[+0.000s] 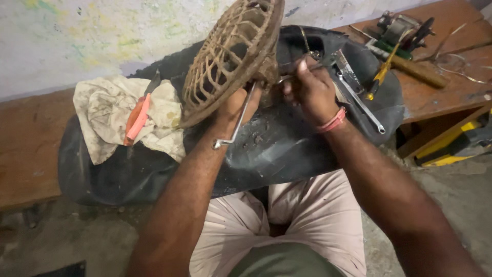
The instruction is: The person uses a hammer and wrenches to loosen and remove a nut from the central hub of a fan blade assembly. They then use a screwdriver to adjust components within the hub. The fan blade assembly is held steady with one hand while tools are applied with the other.
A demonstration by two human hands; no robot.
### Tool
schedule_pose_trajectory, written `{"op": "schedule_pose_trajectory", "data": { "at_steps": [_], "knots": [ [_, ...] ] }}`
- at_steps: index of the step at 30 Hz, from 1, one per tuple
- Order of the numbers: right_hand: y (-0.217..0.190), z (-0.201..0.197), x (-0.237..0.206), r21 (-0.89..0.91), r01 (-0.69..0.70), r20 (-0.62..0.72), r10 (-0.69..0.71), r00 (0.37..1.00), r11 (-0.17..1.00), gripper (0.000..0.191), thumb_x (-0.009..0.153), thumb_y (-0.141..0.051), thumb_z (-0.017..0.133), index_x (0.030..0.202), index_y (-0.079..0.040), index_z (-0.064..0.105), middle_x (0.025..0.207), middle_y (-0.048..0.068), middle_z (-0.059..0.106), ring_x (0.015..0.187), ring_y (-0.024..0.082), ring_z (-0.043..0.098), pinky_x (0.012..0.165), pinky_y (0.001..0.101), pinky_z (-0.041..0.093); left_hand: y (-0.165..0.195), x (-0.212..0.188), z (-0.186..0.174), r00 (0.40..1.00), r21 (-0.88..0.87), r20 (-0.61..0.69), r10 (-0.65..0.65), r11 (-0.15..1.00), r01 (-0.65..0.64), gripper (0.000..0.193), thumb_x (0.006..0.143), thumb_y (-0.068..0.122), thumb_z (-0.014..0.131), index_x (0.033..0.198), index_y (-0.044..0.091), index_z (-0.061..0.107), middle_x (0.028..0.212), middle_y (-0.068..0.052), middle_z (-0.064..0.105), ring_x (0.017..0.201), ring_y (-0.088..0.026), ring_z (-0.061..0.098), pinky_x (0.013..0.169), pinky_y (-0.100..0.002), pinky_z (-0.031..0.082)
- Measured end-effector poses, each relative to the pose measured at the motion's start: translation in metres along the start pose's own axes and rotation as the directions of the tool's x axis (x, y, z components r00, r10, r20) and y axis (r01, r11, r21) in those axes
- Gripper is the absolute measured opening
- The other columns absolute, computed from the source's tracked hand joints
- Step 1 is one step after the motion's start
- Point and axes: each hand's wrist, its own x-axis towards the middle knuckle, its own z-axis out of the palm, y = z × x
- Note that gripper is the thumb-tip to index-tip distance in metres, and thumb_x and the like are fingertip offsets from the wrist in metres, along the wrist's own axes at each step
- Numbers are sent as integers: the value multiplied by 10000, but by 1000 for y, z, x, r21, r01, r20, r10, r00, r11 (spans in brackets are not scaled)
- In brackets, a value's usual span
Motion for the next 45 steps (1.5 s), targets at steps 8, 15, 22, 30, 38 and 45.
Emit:
{"op": "schedule_pose_trajectory", "data": {
  "at_steps": [8, 15, 22, 30, 38, 45],
  "knots": [
    [-1, -3, 16, 114, -211, 95, 201, 975, 971, 362, 1132, -378, 460, 1045, -45, 572, 745, 104, 645, 576, 195, 552, 522, 321, 429, 2, -5, -2, 992, -117, 59, -109, 987, 115, 383, 939, 171, 681, 1304, 56, 660, 1267, -181, 720, 1210, -323, 679, 1030, -441, 528],
    [-15, -1, 26, 93, -348, 127, 335, 934, 933, 348, 1098, -363, 484, 1016, -47, 605, 730, 106, 665, 554, 189, 560, 521, 321, 455, 2, -8, -2, 1000, 63, -24, 4, 998, -2, 407, 948, 222, 733, 1305, 41, 659, 1293, -212, 690, 1228, -366, 636, 1036, -471, 502],
    [-9, 5, 6, -261, 43, 155, -2, 988, 964, 389, 1135, -377, 504, 1004, -19, 579, 773, 102, 658, 599, 186, 585, 543, 299, 465, 10, -9, -9, 1000, 16, -24, 5, 1000, -4, 373, 955, 225, 733, 1278, 42, 693, 1266, -194, 711, 1206, -361, 658, 1021, -460, 514],
    [-14, 18, 14, 98, -180, 194, 159, 968, 979, 422, 1187, -392, 474, 981, -39, 580, 734, 65, 653, 547, 171, 551, 515, 314, 433, 8, -9, -6, 998, 33, -4, -66, 997, 66, 393, 922, 210, 753, 1269, 41, 677, 1262, -195, 706, 1192, -346, 667, 1011, -451, 524],
    [22, 44, -44, -773, 595, 475, -420, 773, 221, 207, 944, -123, 651, 1111, -16, 592, 969, 214, 598, 892, 396, 607, 753, 462, 509, -13, -15, -3, 999, 111, -18, 38, 993, -36, 451, 943, 262, 747, 1321, 31, 658, 1307, -229, 680, 1241, -401, 629, 1067, -477, 482],
    [23, 57, -46, -759, 627, 647, -85, 758, -176, 316, 792, -126, 704, 1085, -42, 623, 906, 144, 586, 888, 337, 617, 735, 455, 529, -18, -7, 0, 988, 116, 87, -124, 987, 114, 468, 946, 316, 704, 1321, 40, 651, 1260, -243, 691, 1174, -393, 659, 997, -460, 515]
  ]
}}
